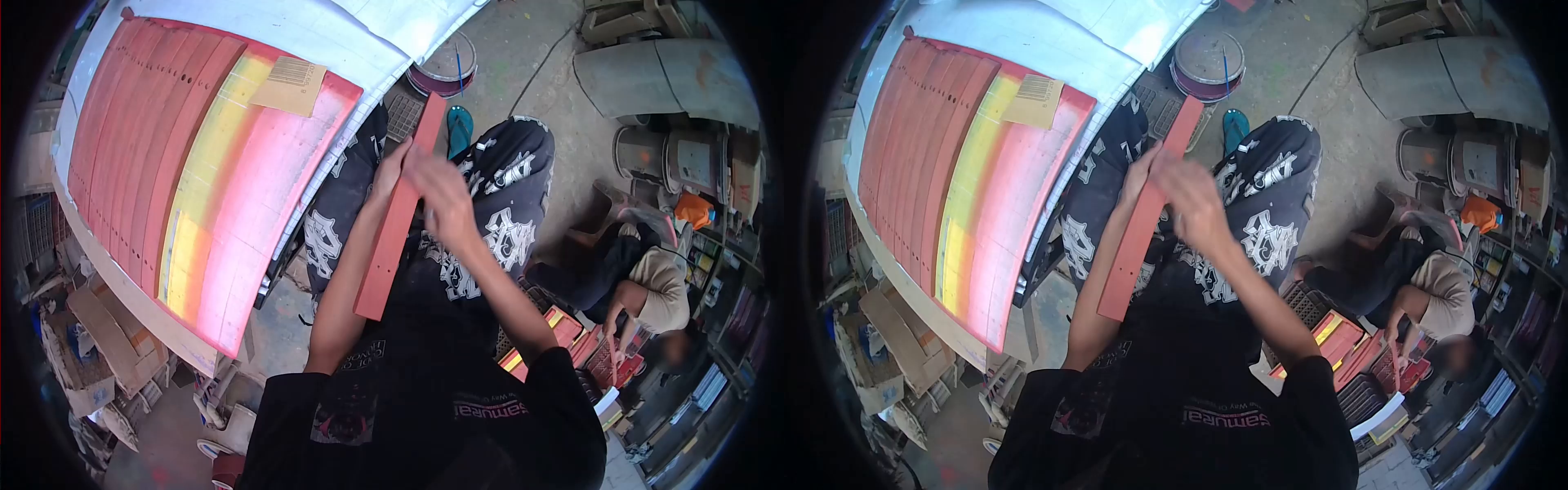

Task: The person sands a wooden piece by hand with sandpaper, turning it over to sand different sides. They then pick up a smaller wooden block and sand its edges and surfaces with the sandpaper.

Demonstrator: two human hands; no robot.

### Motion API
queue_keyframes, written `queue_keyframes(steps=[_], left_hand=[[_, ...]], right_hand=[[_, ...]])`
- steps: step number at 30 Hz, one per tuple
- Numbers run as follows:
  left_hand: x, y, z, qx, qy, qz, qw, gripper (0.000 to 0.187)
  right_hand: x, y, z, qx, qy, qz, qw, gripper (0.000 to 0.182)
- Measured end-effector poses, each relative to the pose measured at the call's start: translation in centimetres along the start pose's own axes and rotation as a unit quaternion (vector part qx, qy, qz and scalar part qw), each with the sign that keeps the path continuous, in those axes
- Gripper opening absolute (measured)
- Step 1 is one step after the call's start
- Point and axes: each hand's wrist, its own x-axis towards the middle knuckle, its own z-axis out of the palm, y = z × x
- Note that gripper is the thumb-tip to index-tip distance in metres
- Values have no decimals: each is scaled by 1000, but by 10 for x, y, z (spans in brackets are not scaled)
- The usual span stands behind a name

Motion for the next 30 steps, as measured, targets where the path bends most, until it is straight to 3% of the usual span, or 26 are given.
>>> queue_keyframes(steps=[2,5,6,9,10,12,14,17,19,21,22,24,25,26,27,29,30], left_hand=[[5,-5,-3,-29,-38,-9,999,48],[-8,15,36,-28,144,-37,988,51],[-10,22,56,-186,174,-34,966,53],[-18,22,21,-133,-170,-74,974,50],[-17,20,21,-138,-148,-73,977,51],[-7,20,46,-175,93,-43,979,53],[-2,5,25,-48,92,-22,994,54],[-13,13,27,-109,-63,-45,991,53],[-7,11,34,-164,-10,-57,985,48],[0,16,44,-226,79,-65,969,44],[-8,16,38,-241,-93,-48,965,37],[6,12,40,-261,-34,-47,964,37],[10,14,46,-273,-3,-46,961,36],[12,16,48,-154,-30,-20,987,41],[13,19,39,-146,-201,-30,968,47],[24,15,33,-198,-284,-54,937,53],[24,13,38,-160,-206,-44,964,54]], right_hand=[[-11,-27,-12,13,-31,-9,999,56],[-10,-17,-10,-33,-32,-18,999,55],[-1,2,-7,-63,-18,-6,998,54],[16,35,-1,-120,8,27,992,51],[21,39,0,-134,14,36,990,51],[6,18,3,-77,17,-12,997,51],[-18,-22,3,-14,-9,-42,999,48],[-27,-57,-12,20,-64,-63,996,38],[-23,-31,-11,-8,-58,-102,993,34],[-10,0,-4,-92,-4,-26,995,47],[-3,10,-7,-111,12,-4,994,50],[4,7,-5,-121,46,28,991,51],[-2,-3,-1,-92,27,-6,995,49],[-13,-15,3,-63,7,-38,997,46],[-20,-28,5,-36,-11,-68,997,44],[-23,-39,2,-50,-42,-91,994,38],[-22,-29,2,-62,-33,-96,993,37]])
